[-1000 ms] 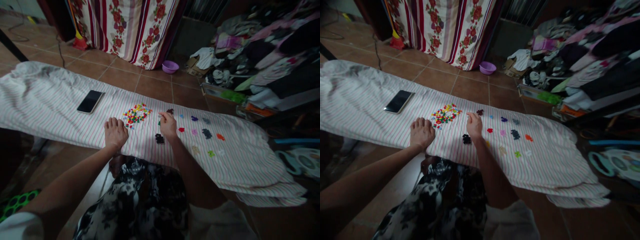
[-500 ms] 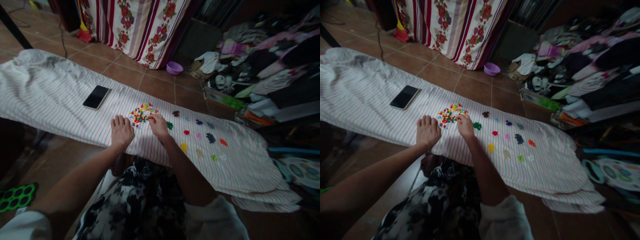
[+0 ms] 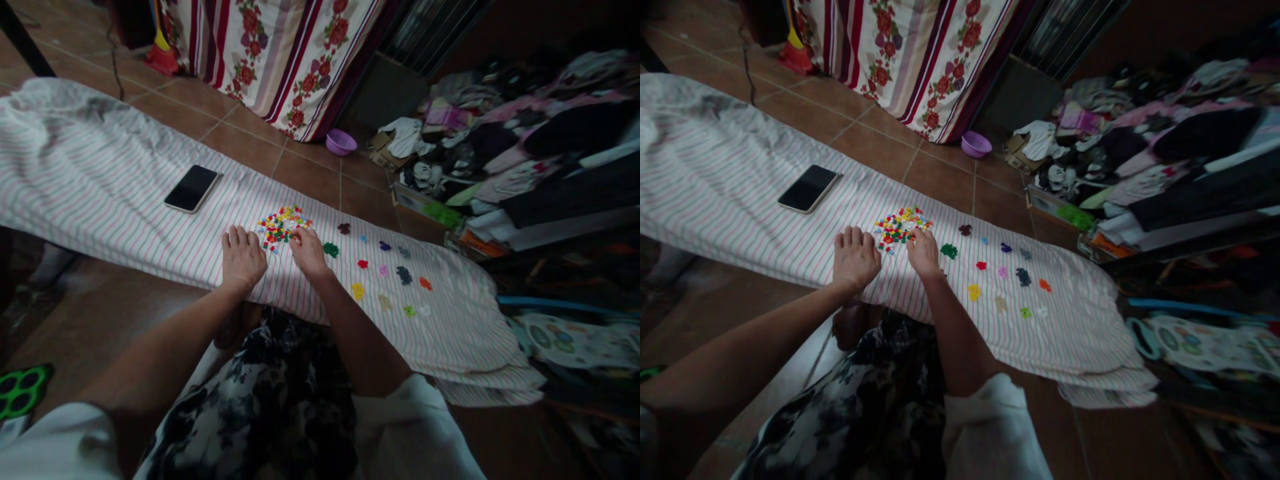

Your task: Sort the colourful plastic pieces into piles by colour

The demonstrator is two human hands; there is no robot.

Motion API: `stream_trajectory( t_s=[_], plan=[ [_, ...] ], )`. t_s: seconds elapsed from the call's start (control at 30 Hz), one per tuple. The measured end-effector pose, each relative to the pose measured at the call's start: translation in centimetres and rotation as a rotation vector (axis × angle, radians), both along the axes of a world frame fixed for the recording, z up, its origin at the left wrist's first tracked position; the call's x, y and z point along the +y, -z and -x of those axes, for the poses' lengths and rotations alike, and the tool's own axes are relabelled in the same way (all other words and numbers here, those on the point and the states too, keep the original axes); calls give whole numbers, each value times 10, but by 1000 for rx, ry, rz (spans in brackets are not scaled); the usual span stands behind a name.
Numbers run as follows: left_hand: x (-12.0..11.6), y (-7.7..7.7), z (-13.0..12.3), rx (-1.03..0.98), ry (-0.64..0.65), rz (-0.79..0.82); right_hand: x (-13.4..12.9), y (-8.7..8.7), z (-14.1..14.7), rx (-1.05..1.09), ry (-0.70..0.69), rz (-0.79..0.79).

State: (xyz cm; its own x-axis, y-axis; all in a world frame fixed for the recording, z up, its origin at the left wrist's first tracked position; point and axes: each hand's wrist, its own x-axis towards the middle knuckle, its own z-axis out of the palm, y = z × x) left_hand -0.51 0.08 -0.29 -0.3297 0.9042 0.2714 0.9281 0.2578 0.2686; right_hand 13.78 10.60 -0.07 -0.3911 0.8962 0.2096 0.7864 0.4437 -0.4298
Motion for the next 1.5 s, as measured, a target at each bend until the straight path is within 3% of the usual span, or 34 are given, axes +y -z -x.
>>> stream_trajectory(
  t_s=[0.23, 0.63, 0.83, 1.13, 1.5],
  plan=[
    [-1, -1, 1, -32, 19, -18, -4, 0, 6, -35, 67, 0],
    [-3, -3, -1, 114, -6, -40, -10, -4, 7, 319, 227, 84],
    [-4, -6, -1, 95, 14, -34, -16, -10, -30, 442, 293, 130],
    [-5, -4, 0, 188, 18, -46, -17, -24, -112, 360, 452, 90],
    [-3, -4, -1, 237, 17, -33, 7, -10, -114, 306, 472, 139]
  ],
)
